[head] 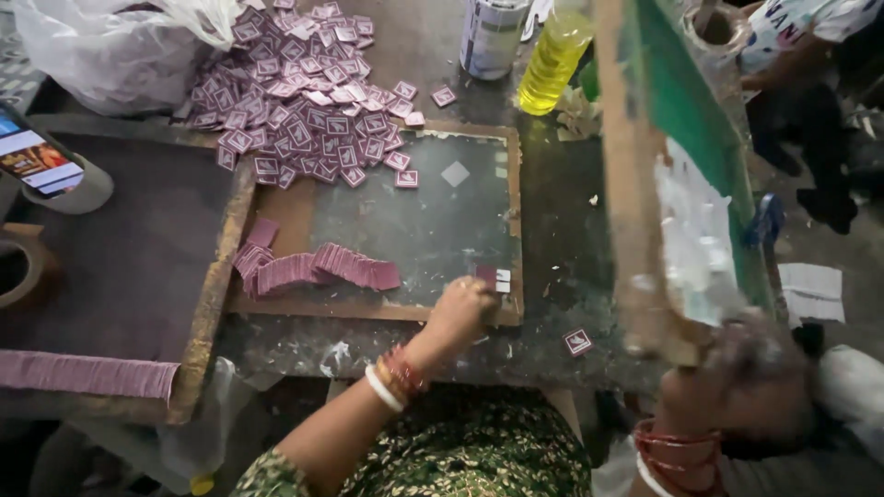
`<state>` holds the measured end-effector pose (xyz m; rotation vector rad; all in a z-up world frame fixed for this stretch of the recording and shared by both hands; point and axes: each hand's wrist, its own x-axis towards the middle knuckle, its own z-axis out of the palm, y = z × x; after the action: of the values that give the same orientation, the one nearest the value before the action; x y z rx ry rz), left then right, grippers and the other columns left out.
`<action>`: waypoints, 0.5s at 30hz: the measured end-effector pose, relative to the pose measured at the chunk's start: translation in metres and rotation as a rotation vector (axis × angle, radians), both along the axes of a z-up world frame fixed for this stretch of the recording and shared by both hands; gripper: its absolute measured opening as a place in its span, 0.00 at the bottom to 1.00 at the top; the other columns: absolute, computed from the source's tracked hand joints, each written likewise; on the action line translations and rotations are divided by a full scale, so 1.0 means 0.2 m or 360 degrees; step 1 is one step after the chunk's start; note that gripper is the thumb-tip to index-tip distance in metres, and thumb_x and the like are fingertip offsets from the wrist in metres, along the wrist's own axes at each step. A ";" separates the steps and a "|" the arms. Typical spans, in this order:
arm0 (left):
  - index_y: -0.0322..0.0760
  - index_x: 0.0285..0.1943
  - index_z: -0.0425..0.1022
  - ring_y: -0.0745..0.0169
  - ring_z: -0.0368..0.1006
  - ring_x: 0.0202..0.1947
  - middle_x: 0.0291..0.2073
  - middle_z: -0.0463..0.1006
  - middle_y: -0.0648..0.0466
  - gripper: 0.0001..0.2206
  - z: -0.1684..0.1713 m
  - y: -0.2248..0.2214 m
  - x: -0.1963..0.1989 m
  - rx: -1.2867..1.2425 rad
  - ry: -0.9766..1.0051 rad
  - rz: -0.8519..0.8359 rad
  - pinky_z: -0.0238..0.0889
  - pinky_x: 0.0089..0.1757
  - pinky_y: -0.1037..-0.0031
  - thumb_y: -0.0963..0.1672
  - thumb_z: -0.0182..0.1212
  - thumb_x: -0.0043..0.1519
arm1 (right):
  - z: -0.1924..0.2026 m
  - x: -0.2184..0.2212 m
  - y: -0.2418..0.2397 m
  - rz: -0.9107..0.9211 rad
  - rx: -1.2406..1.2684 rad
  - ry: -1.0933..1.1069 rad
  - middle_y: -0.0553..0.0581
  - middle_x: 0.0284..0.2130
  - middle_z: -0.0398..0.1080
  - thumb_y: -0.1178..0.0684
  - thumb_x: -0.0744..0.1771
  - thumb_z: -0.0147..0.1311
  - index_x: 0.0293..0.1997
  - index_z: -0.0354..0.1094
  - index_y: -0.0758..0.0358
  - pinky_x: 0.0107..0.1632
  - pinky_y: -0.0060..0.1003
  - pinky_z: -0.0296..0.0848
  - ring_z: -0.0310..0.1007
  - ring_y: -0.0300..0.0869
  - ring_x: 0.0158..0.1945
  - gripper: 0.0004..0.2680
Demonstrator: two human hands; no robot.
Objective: Using a manual screen printing frame to apply white ink to small purple garment tags.
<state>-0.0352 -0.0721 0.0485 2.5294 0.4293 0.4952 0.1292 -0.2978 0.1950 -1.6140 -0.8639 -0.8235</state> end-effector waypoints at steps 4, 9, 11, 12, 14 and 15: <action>0.36 0.36 0.83 0.48 0.75 0.43 0.38 0.82 0.49 0.07 0.16 -0.12 -0.23 -0.0180 -0.0407 -0.0213 0.66 0.49 0.58 0.45 0.68 0.56 | -0.09 -0.17 0.11 0.0254 -0.0340 0.0005 0.63 0.43 0.75 0.56 0.72 0.53 0.50 0.69 0.70 0.48 0.40 0.75 0.76 0.48 0.44 0.07; 0.30 0.43 0.78 0.44 0.81 0.33 0.32 0.84 0.43 0.21 0.32 -0.14 -0.43 -0.1389 0.0014 0.0488 0.74 0.38 0.59 0.52 0.69 0.55 | -0.14 -0.27 0.38 0.0968 -0.1185 0.0247 0.63 0.38 0.77 0.56 0.66 0.59 0.48 0.75 0.61 0.41 0.45 0.75 0.78 0.57 0.40 0.08; 0.30 0.42 0.77 0.41 0.79 0.36 0.33 0.83 0.41 0.24 0.16 -0.12 -0.46 -0.1068 0.0339 0.0532 0.72 0.40 0.57 0.55 0.71 0.53 | -0.27 -0.15 0.55 0.0953 -0.1366 0.0246 0.62 0.37 0.77 0.55 0.65 0.59 0.47 0.76 0.60 0.41 0.45 0.75 0.78 0.56 0.39 0.08; 0.31 0.40 0.76 0.38 0.77 0.38 0.33 0.81 0.40 0.26 0.09 -0.10 -0.47 -0.0741 0.0670 0.0536 0.70 0.41 0.54 0.57 0.74 0.52 | -0.34 -0.09 0.63 0.0900 -0.1544 0.0254 0.60 0.37 0.78 0.54 0.65 0.59 0.47 0.76 0.58 0.40 0.46 0.75 0.78 0.56 0.39 0.08; 0.33 0.39 0.76 0.38 0.77 0.38 0.34 0.81 0.41 0.23 -0.01 -0.10 -0.47 -0.0544 0.0662 0.0499 0.70 0.41 0.54 0.55 0.73 0.51 | -0.32 -0.06 0.76 0.0929 -0.1563 0.0231 0.59 0.37 0.78 0.54 0.65 0.58 0.47 0.76 0.58 0.42 0.46 0.74 0.78 0.55 0.40 0.09; 0.34 0.38 0.76 0.38 0.77 0.38 0.34 0.81 0.42 0.20 -0.06 -0.10 -0.47 -0.0346 0.0650 0.0444 0.70 0.40 0.53 0.53 0.73 0.51 | -0.32 -0.04 0.82 0.0942 -0.1582 0.0208 0.58 0.37 0.78 0.55 0.65 0.58 0.48 0.77 0.57 0.43 0.47 0.74 0.78 0.55 0.41 0.09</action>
<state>-0.1282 -0.0917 0.0371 2.3617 0.9421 0.0182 0.1205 -0.1334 0.1311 -2.0116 -1.6938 0.1998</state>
